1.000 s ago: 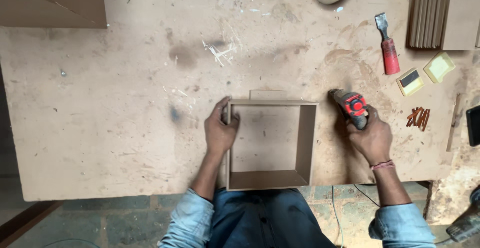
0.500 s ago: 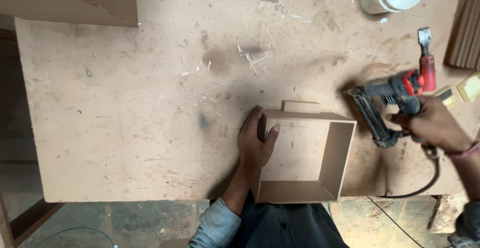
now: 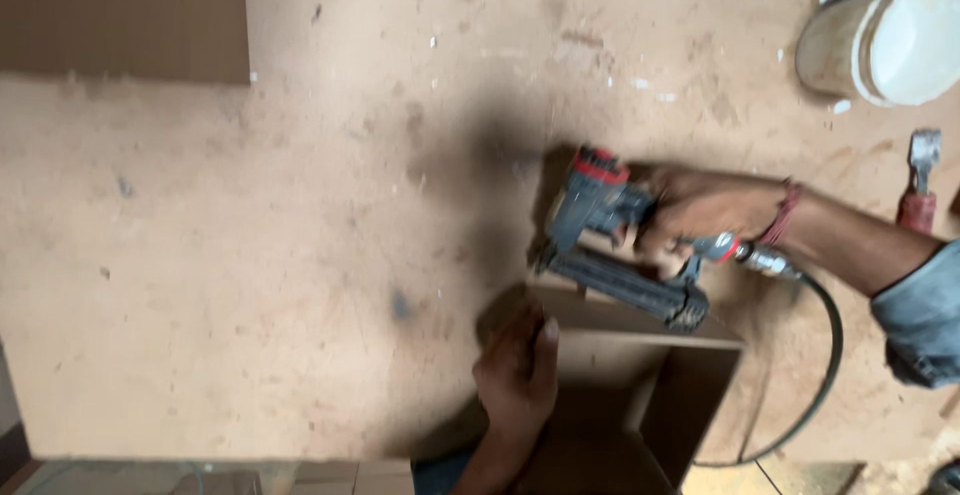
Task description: The person assembles a small wooden box by aligning pre-cut panels and securing them with a pneumatic nail gun. They repeat the process for a second box, positioning each side and firing nails along the edges to complete the structure.
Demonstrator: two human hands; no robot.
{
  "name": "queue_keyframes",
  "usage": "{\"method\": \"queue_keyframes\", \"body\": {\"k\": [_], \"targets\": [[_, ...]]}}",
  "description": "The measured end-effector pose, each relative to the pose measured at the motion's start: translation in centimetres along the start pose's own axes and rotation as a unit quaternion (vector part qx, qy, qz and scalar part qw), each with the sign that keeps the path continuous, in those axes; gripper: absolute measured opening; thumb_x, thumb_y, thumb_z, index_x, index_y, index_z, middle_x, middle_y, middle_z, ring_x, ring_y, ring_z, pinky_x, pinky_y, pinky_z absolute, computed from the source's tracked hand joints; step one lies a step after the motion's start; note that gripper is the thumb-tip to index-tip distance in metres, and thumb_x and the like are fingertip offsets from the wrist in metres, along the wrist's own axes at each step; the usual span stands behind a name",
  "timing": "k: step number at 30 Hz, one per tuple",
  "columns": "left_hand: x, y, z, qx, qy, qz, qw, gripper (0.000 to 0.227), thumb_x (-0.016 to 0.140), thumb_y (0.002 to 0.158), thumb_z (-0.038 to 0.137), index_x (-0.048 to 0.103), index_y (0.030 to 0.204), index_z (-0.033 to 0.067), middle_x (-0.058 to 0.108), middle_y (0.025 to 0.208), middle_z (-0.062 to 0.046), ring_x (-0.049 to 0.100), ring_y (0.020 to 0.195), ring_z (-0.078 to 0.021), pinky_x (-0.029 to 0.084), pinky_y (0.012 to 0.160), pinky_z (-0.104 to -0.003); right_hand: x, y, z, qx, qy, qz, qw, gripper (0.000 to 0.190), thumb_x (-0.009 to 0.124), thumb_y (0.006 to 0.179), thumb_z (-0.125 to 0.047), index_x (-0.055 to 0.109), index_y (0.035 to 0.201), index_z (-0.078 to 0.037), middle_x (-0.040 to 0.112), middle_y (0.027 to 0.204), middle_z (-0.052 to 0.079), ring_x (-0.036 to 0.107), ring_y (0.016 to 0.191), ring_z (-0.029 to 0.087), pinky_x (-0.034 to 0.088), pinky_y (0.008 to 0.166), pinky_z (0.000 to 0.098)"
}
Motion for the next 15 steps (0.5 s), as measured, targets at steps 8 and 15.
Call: {"method": "queue_keyframes", "body": {"k": [8, 15], "targets": [[0.4, 0.0, -0.4, 0.024, 0.026, -0.002, 0.999, 0.017, 0.076, 0.091, 0.010, 0.076, 0.102, -0.0034, 0.079, 0.105, -0.020, 0.080, 0.101, -0.0329, 0.065, 0.086, -0.038, 0.7, 2.9, -0.5, 0.033, -0.021, -0.102, 0.994, 0.014, 0.067, 0.067, 0.009, 0.067, 0.078, 0.001, 0.057, 0.053, 0.005, 0.052, 0.043, 0.013, 0.047, 0.042, 0.0299], [0.5, -0.3, -0.9, 0.025, 0.016, -0.009, 1.000, 0.019, 0.076, 0.091, 0.009, 0.074, 0.105, -0.0040, 0.077, 0.108, -0.019, 0.078, 0.101, -0.0309, 0.064, 0.085, -0.036, 0.4, 3.3, 0.3, 0.026, -0.035, -0.114, 0.992, 0.015, 0.065, 0.068, 0.011, 0.066, 0.079, 0.001, 0.057, 0.052, 0.005, 0.052, 0.043, 0.013, 0.043, 0.042, 0.0297]]}}
Point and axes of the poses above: each hand's wrist, its own y-axis towards the middle knuckle, its own x-axis out of the palm, z = x × y, the point moved 5 cm from there along y, towards the middle knuckle
